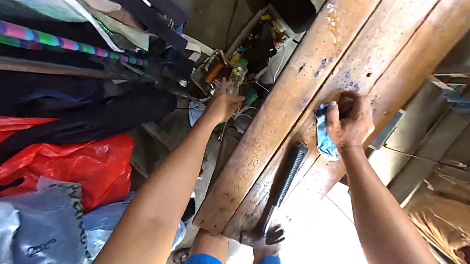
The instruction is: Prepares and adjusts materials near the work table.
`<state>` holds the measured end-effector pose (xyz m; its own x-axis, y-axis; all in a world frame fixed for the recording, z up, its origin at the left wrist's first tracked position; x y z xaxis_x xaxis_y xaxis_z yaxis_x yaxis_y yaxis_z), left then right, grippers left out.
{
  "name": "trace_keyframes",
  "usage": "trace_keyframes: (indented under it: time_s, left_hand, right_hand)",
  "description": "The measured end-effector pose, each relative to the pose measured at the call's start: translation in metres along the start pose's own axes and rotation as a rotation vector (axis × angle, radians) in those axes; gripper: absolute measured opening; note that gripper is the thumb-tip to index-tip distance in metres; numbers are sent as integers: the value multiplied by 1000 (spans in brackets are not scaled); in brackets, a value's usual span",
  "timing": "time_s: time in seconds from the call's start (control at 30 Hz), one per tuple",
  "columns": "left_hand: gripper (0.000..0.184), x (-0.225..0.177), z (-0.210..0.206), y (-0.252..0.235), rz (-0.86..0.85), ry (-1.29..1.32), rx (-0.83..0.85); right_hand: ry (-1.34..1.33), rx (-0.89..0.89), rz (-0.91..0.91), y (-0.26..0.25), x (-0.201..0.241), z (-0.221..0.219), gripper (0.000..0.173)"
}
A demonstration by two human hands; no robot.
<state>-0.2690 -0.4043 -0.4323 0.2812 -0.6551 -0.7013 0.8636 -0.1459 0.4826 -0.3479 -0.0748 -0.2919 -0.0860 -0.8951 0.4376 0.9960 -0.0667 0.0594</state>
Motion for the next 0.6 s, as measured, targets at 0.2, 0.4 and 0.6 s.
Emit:
trace_keyframes:
  time_s: [0.2,0.4,0.6]
  left_hand:
    - [32,-11,32,196,-34,-28,-154]
    - [34,-12,33,360,67,-100,-220]
    - [31,-71,25,397,50,-212,-194]
  right_hand:
    - [-250,336,-325,-1,9,18,56]
    - [-357,378,-304,179,0,113,51]
    - [-276,645,-751,452,-121,159,49]
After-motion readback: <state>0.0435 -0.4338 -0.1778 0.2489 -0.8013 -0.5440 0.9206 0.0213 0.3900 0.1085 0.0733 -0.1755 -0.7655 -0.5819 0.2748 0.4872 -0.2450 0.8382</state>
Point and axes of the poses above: each hand's wrist, its own y-axis away from the middle knuckle, its own z-axis out of the back of the hand, x = y × z, the point moved 9 cm from there along -y, towards the middle knuckle, and after that the axes turned 11 degrees about -z, right-handed, at the moved point
